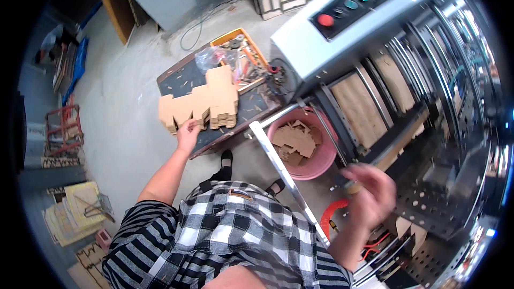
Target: The person manually feeds flat cardboard pieces into a folding machine in a factory setting. They pick up individual pieces from a stack, insert them into the machine's mechanism, and then retrieve the folded boxes. The person occasionally inspects the cardboard pieces and stacks the finished boxes.
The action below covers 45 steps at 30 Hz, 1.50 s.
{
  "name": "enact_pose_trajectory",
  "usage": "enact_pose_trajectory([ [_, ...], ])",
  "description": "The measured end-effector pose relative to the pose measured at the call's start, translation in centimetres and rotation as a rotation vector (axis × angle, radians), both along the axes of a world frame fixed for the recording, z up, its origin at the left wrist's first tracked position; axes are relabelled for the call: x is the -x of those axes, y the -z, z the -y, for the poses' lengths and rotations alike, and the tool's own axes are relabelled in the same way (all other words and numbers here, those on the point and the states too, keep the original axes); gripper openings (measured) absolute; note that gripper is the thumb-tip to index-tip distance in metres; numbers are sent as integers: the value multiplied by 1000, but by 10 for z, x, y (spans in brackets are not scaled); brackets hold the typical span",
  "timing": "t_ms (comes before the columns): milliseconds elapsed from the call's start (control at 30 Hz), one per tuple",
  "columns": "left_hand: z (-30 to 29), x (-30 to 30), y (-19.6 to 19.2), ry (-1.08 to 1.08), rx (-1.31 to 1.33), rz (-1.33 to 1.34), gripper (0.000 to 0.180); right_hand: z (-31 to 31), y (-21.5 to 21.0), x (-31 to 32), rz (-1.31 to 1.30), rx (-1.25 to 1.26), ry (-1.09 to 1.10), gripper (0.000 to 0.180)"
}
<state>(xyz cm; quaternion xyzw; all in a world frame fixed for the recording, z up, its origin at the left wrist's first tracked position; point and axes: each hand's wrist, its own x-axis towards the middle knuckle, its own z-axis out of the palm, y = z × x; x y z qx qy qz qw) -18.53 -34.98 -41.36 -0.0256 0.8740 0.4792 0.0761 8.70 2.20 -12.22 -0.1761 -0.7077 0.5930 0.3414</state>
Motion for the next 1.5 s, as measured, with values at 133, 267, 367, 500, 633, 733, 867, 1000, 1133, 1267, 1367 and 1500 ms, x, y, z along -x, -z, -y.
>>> enact_pose_trajectory([
  [133,94,46,49,-216,172,-20,42,90,127,183,556,457,-395,38],
  [267,161,104,64,-311,351,69,63,91,335,282,894,348,-276,61],
  [367,202,133,99,-381,384,143,76,104,351,341,1174,451,-258,71],
  [500,215,178,126,-409,151,371,83,118,390,375,1259,649,-234,77],
  [633,203,204,148,-176,-327,610,79,130,427,392,1128,762,-225,64],
  [733,202,203,148,-252,-446,606,74,141,412,401,1150,718,-213,59],
  [867,200,190,125,-268,-506,491,74,144,387,391,978,665,-253,51],
  [1000,200,182,102,-318,-632,334,82,145,360,373,735,669,-318,48],
  [1133,216,184,48,-204,-697,279,92,144,328,357,597,544,-455,51],
  [1267,234,180,16,91,-313,120,98,113,322,345,758,258,-615,62],
  [1367,241,170,30,218,-41,115,100,119,322,353,620,-300,-739,75],
  [1500,234,157,29,182,30,173,100,109,329,349,756,-212,-799,82],
])
